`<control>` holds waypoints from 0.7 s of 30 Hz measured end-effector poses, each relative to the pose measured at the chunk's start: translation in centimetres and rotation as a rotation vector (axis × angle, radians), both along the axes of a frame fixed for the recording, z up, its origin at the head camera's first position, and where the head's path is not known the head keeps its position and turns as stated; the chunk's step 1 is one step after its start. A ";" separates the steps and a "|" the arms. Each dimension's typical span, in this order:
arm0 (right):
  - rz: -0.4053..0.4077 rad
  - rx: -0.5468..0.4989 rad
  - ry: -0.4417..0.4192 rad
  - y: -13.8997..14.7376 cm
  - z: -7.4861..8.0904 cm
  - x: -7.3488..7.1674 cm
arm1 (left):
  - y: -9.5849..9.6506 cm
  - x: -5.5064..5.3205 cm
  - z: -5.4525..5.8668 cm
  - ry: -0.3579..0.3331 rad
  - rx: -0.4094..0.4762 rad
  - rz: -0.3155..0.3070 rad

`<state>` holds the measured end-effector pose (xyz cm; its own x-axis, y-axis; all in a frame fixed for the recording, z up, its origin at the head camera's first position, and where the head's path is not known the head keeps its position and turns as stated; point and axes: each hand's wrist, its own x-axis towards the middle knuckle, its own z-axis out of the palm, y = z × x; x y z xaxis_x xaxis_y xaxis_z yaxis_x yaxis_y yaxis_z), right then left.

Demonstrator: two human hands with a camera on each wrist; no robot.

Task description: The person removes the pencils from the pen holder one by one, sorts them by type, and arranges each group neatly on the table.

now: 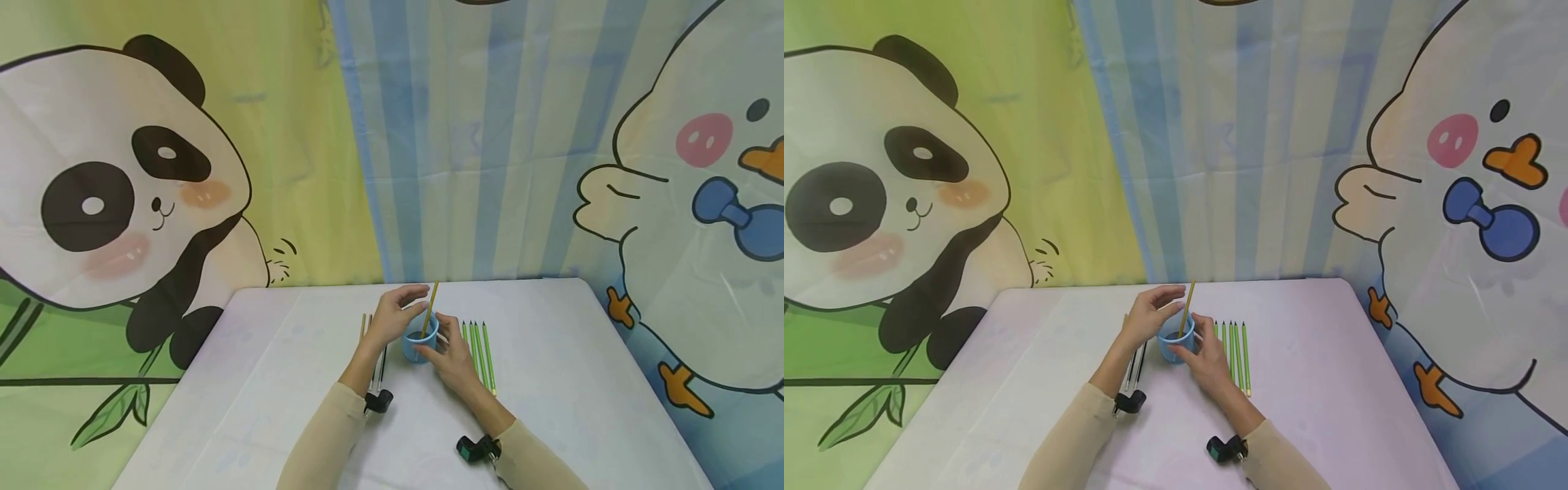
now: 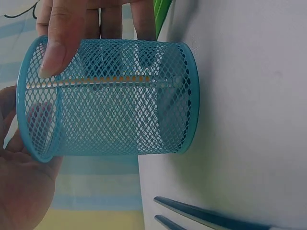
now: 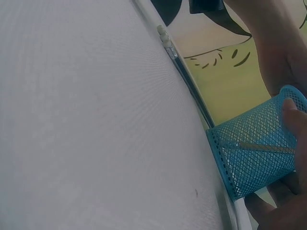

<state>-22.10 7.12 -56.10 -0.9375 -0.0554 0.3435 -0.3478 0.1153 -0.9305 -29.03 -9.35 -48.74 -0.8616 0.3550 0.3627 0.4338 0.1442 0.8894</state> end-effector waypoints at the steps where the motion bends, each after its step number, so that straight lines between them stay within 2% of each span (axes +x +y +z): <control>1: 0.000 0.002 0.007 0.0 -0.1 0.0 | 0.1 0.0 0.0 -0.003 -0.004 -0.001; 11: 0.020 -0.004 0.018 -0.1 -0.1 0.0 | 0.5 -0.3 -0.2 0.024 -0.001 0.000; 21: 0.002 -0.009 -0.003 -0.1 0.0 -0.1 | 0.9 -0.5 -0.2 0.016 -0.031 0.007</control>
<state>-22.22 7.04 -56.14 -0.9385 -0.0542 0.3410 -0.3450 0.1058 -0.9326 -29.55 -8.48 -48.94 -0.8583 0.3599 0.3658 0.4471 0.1745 0.8773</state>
